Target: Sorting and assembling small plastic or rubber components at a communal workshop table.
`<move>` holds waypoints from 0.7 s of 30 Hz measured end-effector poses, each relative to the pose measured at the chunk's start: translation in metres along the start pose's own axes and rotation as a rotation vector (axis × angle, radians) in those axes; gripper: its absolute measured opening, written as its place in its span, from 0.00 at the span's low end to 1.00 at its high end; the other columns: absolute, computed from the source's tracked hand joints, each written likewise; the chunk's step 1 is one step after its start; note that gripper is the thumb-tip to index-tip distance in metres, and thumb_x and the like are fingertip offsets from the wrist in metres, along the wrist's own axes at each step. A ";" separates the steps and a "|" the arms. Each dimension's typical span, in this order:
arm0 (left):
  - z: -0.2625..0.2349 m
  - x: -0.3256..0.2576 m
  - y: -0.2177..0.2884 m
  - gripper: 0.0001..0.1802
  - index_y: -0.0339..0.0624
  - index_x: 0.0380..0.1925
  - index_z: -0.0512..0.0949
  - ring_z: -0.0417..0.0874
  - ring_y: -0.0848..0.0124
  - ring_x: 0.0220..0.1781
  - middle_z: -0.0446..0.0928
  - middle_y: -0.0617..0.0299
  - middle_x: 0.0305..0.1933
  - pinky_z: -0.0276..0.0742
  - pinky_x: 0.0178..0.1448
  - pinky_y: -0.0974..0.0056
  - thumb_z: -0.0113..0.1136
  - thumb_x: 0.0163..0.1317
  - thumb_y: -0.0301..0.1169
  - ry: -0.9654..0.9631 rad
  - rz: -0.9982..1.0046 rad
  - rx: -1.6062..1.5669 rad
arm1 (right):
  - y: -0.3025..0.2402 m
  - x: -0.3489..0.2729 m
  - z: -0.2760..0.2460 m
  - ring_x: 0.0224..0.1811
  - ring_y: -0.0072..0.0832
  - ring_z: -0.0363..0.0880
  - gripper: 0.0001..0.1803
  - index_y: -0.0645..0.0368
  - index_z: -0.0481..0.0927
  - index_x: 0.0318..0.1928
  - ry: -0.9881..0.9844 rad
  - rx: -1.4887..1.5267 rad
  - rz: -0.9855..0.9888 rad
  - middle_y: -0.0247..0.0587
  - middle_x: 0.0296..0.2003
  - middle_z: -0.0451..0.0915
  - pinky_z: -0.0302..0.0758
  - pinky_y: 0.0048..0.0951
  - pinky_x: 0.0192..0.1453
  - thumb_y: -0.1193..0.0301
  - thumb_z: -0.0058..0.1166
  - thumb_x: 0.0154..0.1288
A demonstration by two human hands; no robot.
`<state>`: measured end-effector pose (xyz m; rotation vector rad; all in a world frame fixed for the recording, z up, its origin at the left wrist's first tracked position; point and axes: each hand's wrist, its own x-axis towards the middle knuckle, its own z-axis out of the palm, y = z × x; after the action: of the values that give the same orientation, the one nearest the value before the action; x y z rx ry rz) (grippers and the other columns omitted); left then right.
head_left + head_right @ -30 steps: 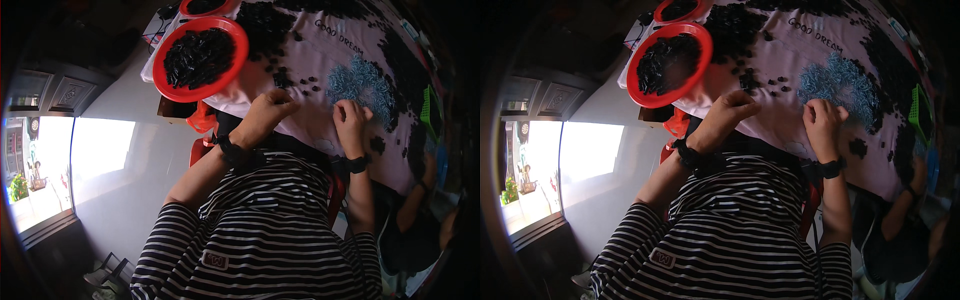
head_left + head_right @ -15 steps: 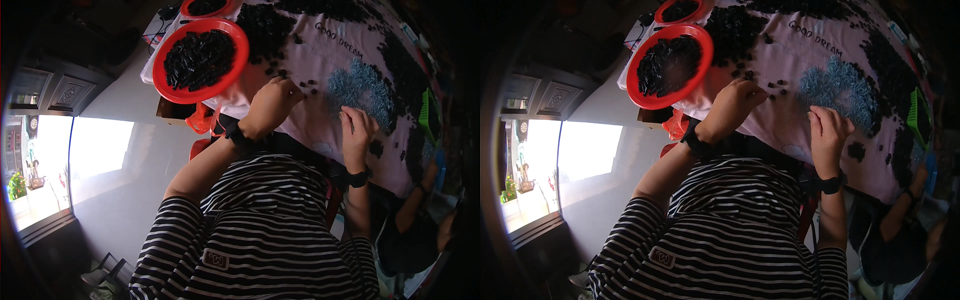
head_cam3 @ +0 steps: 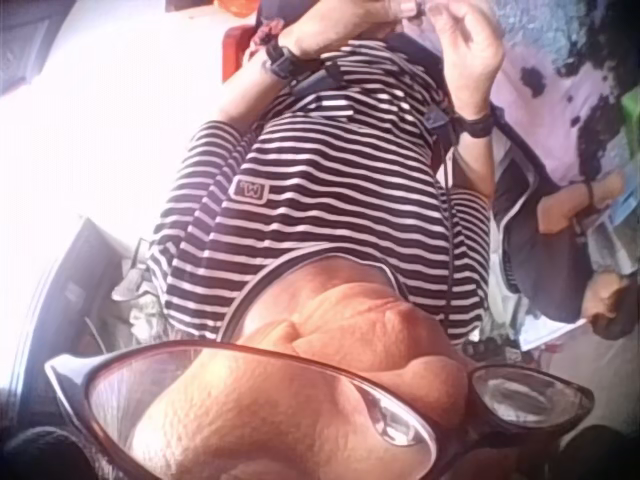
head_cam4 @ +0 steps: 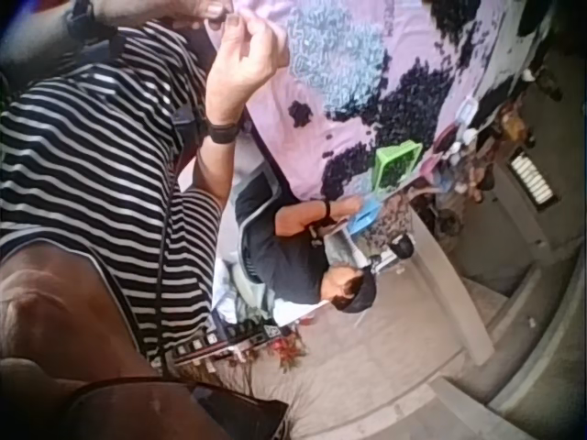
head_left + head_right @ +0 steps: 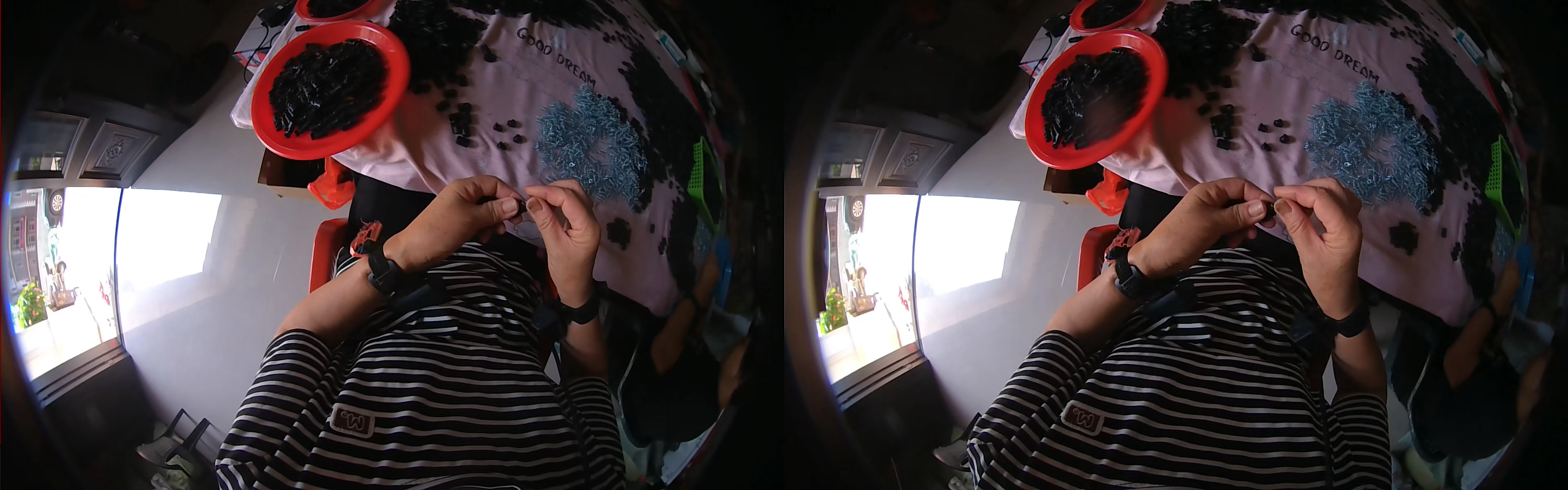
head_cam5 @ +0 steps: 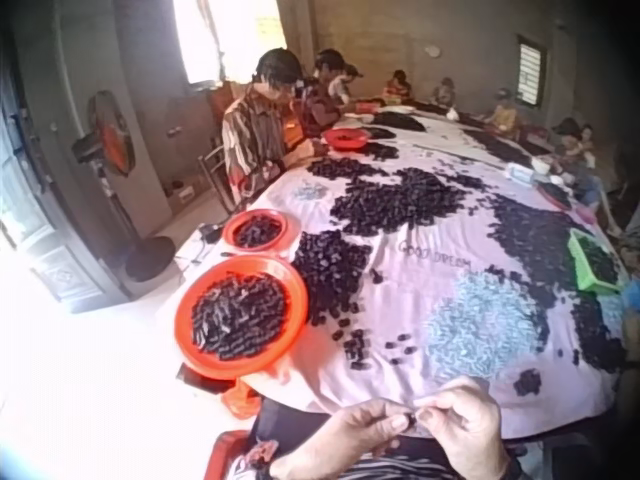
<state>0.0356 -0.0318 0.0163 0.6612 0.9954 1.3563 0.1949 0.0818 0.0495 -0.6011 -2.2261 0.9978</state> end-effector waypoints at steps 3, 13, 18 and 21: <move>0.001 -0.001 -0.001 0.16 0.39 0.48 0.80 0.77 0.83 0.38 0.83 0.69 0.43 0.73 0.40 0.76 0.60 0.74 0.41 0.007 0.018 -0.011 | 0.001 0.000 0.000 0.40 0.27 0.76 0.07 0.59 0.86 0.43 -0.011 0.003 0.010 0.33 0.35 0.80 0.68 0.29 0.52 0.76 0.66 0.65; -0.006 -0.002 -0.018 0.15 0.37 0.47 0.80 0.80 0.80 0.39 0.83 0.65 0.42 0.78 0.44 0.72 0.61 0.74 0.39 0.004 0.016 -0.153 | -0.009 0.010 -0.011 0.38 0.29 0.75 0.13 0.55 0.89 0.47 -0.189 -0.291 -0.248 0.30 0.33 0.80 0.66 0.32 0.50 0.77 0.67 0.60; -0.005 -0.004 -0.012 0.14 0.37 0.46 0.81 0.81 0.79 0.40 0.83 0.65 0.42 0.78 0.45 0.71 0.61 0.74 0.38 0.028 0.004 -0.173 | -0.006 0.009 -0.006 0.38 0.28 0.74 0.11 0.55 0.89 0.43 -0.134 -0.330 -0.226 0.29 0.33 0.79 0.64 0.33 0.52 0.78 0.67 0.59; -0.007 -0.001 -0.016 0.14 0.37 0.46 0.81 0.81 0.79 0.40 0.83 0.65 0.42 0.79 0.46 0.71 0.61 0.74 0.38 0.011 0.003 -0.143 | -0.003 0.007 -0.002 0.37 0.28 0.74 0.09 0.55 0.88 0.41 -0.127 -0.246 -0.165 0.29 0.32 0.79 0.64 0.33 0.52 0.78 0.67 0.59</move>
<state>0.0376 -0.0365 -0.0006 0.5486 0.8967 1.4207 0.1906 0.0853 0.0553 -0.4600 -2.4873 0.7016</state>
